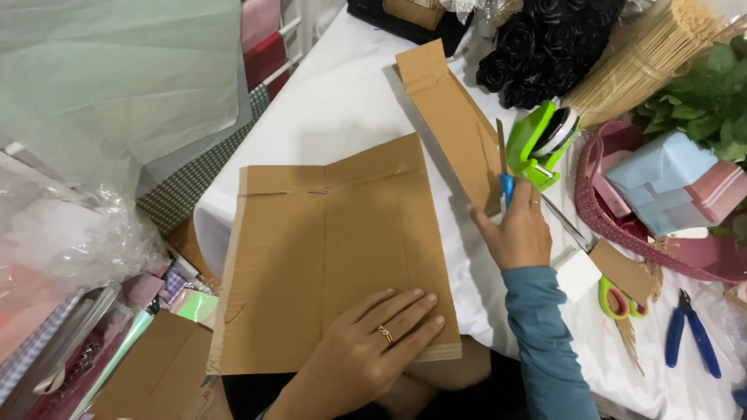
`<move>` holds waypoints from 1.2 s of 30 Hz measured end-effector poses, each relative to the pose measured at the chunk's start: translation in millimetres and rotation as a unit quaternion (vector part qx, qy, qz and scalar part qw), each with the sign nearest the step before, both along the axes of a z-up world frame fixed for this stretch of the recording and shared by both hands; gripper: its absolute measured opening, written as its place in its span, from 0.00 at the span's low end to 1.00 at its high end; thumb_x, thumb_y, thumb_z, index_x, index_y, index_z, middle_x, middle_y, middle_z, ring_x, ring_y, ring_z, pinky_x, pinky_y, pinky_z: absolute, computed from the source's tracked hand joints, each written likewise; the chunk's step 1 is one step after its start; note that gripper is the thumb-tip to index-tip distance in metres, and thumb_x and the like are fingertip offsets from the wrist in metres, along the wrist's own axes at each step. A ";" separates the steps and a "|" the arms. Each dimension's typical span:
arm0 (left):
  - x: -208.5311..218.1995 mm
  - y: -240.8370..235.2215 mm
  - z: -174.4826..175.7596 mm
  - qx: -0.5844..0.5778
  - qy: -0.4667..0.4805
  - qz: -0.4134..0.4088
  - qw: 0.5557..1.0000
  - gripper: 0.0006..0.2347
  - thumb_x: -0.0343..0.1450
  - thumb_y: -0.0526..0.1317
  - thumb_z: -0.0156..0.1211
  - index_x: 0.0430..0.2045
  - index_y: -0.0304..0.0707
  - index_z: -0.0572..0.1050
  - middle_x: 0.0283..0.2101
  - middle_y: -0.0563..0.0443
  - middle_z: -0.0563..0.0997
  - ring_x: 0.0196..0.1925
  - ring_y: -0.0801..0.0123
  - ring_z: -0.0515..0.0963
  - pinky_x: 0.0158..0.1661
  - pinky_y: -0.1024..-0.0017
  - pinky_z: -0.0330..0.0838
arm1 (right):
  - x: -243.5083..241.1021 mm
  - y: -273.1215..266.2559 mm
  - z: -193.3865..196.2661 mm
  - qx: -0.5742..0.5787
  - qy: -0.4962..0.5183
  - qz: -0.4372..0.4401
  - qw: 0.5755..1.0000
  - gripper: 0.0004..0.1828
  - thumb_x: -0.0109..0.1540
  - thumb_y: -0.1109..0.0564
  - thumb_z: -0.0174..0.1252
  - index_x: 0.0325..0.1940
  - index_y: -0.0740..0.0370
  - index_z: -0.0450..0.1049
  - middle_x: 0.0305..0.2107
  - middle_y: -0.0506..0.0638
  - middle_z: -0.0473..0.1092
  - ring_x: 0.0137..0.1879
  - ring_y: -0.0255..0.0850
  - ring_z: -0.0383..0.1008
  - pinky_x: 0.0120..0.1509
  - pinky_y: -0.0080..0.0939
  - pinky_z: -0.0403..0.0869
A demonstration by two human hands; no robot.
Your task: Assembling a cardboard structure by cutting with a utility knife and bonding with a hot glue gun.
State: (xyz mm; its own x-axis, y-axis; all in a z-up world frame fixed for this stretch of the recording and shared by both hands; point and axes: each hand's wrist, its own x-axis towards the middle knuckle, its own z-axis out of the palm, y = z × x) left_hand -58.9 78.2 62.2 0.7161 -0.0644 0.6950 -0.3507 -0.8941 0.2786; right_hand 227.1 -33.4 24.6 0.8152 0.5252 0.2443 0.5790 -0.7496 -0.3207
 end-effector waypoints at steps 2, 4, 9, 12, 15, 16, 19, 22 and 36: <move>-2.3 -0.6 -1.9 -0.005 -0.015 0.005 1.000 0.12 0.79 0.29 0.44 0.52 0.29 0.76 0.59 0.36 0.79 0.60 0.50 0.80 0.59 0.55 0.73 | -2.1 15.7 -4.7 0.004 -0.024 0.011 1.000 0.34 0.61 0.40 0.62 0.62 0.62 0.60 0.58 0.62 0.63 0.51 0.67 0.71 0.35 0.71 0.71; -4.7 -0.2 -3.8 -0.011 -0.030 0.010 0.999 0.13 0.79 0.29 0.43 0.52 0.30 0.76 0.59 0.36 0.79 0.60 0.50 0.80 0.58 0.55 0.74 | -4.4 29.0 -11.7 0.007 -0.048 0.021 0.999 0.31 0.65 0.42 0.58 0.65 0.61 0.60 0.61 0.60 0.60 0.48 0.67 0.72 0.30 0.70 0.71; -5.4 -1.0 -7.3 -0.017 -0.051 0.015 0.998 0.11 0.80 0.30 0.47 0.52 0.32 0.77 0.59 0.39 0.79 0.60 0.51 0.81 0.58 0.55 0.74 | 13.9 43.2 -54.8 -0.087 -0.087 0.015 0.992 0.19 0.67 0.43 0.49 0.56 0.55 0.61 0.46 0.57 0.66 0.38 0.65 0.74 0.26 0.70 0.71; -1.3 -5.0 -9.6 -0.031 -0.057 0.008 0.998 0.12 0.79 0.30 0.46 0.51 0.30 0.77 0.58 0.38 0.80 0.60 0.50 0.81 0.58 0.55 0.74 | 22.3 45.0 -55.5 -0.127 -0.087 0.049 0.987 0.22 0.64 0.40 0.49 0.58 0.50 0.63 0.51 0.59 0.64 0.49 0.65 0.72 0.29 0.74 0.71; 0.5 -10.2 -21.0 -0.030 -0.053 -0.004 0.998 0.13 0.80 0.30 0.43 0.51 0.30 0.77 0.58 0.36 0.79 0.60 0.50 0.81 0.58 0.54 0.74 | 27.5 29.7 -46.3 -0.001 -0.114 0.158 0.981 0.17 0.68 0.50 0.54 0.56 0.62 0.76 0.48 0.62 0.66 0.50 0.63 0.69 0.56 0.61 0.70; 2.4 -12.7 -22.7 -0.031 -0.053 -0.006 0.998 0.13 0.80 0.30 0.43 0.51 0.30 0.77 0.58 0.36 0.79 0.60 0.50 0.81 0.58 0.54 0.74 | 16.9 27.8 -33.4 -0.002 -0.114 0.157 0.981 0.17 0.68 0.50 0.54 0.56 0.62 0.76 0.48 0.62 0.66 0.50 0.63 0.69 0.56 0.61 0.70; 9.0 -21.3 -25.9 -0.036 -0.056 -0.024 0.997 0.09 0.79 0.29 0.49 0.49 0.30 0.77 0.58 0.36 0.79 0.59 0.49 0.80 0.58 0.54 0.75 | -12.0 25.1 -1.1 0.153 0.139 0.136 0.969 0.17 0.70 0.47 0.49 0.48 0.60 0.76 0.46 0.51 0.75 0.49 0.44 0.75 0.51 0.43 0.72; 15.4 -31.7 -33.6 -0.060 -0.035 -0.066 0.995 0.11 0.80 0.28 0.44 0.49 0.26 0.76 0.57 0.34 0.79 0.60 0.47 0.78 0.61 0.53 0.73 | -29.3 15.0 4.8 0.225 0.440 0.149 0.856 0.28 0.62 0.49 0.56 0.64 0.64 0.69 0.58 0.52 0.73 0.63 0.39 0.72 0.69 0.39 0.71; 12.4 16.4 -67.0 -0.327 0.082 0.200 0.920 0.23 0.75 0.41 0.54 0.66 0.31 0.64 0.72 0.37 0.64 0.73 0.49 0.65 0.68 0.58 0.60 | -37.4 -109.9 12.0 0.493 0.440 -0.050 0.749 0.38 0.56 0.62 0.47 0.73 0.63 0.60 0.63 0.56 0.66 0.66 0.50 0.67 0.71 0.47 0.65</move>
